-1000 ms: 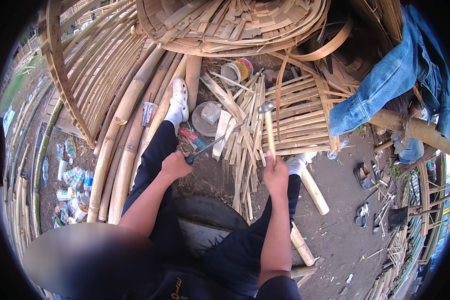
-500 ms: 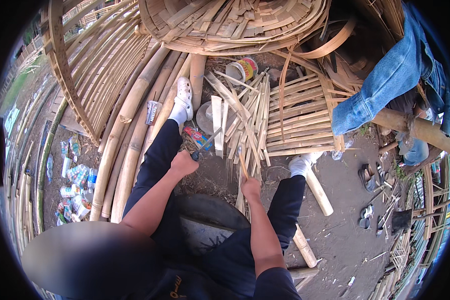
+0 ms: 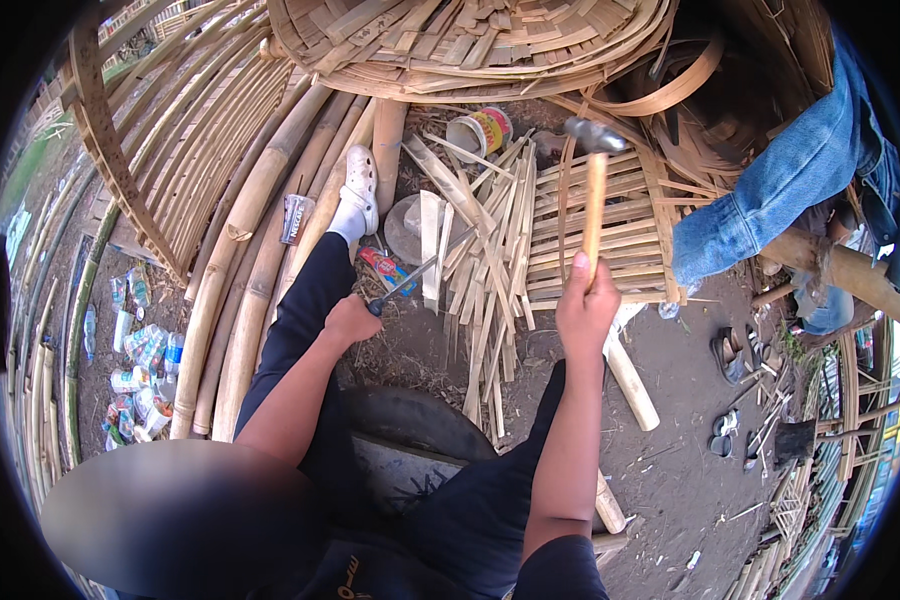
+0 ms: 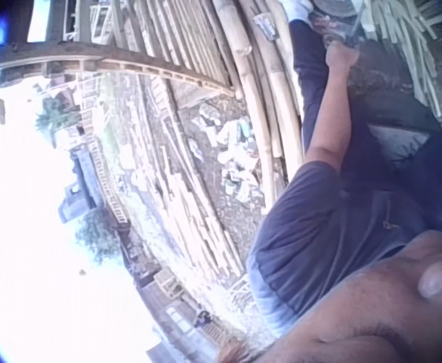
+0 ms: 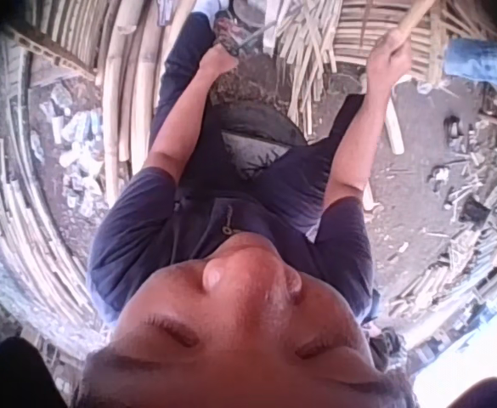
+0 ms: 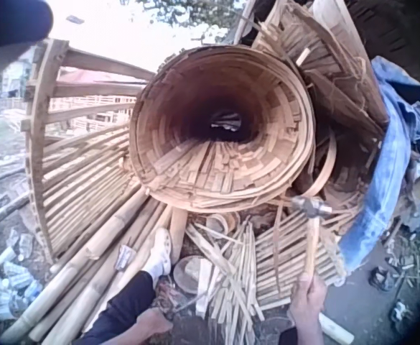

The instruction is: The person strips thin layers from bamboo pieces using a large knife and a hammer.

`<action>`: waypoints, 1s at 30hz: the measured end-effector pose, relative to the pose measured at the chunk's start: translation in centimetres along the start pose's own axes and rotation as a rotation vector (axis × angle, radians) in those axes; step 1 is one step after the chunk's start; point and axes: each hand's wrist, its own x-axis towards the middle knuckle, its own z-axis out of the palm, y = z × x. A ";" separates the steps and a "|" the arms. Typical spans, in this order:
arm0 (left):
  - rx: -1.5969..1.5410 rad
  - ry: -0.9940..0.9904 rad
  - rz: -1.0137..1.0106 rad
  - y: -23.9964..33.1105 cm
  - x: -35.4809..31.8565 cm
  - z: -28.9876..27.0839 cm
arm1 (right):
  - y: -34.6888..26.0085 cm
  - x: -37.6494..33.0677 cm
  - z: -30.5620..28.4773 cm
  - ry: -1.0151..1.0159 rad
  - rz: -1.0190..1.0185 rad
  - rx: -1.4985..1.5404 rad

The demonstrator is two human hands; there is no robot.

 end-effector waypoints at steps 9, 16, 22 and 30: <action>0.037 0.011 0.105 0.4 -0.4 0.4 | 11.4 -10.4 9.3 -0.092 0.035 0.055; 0.034 -0.032 0.009 0.3 0.6 0.1 | 20.6 -20.9 6.9 -0.824 0.737 -0.588; 0.049 -0.026 0.051 -0.5 0.2 0.4 | 8.3 -7.4 5.4 -0.375 0.296 -0.356; 0.123 -0.071 0.015 0.4 -0.7 0.5 | 0.0 2.0 3.7 0.121 -0.022 0.569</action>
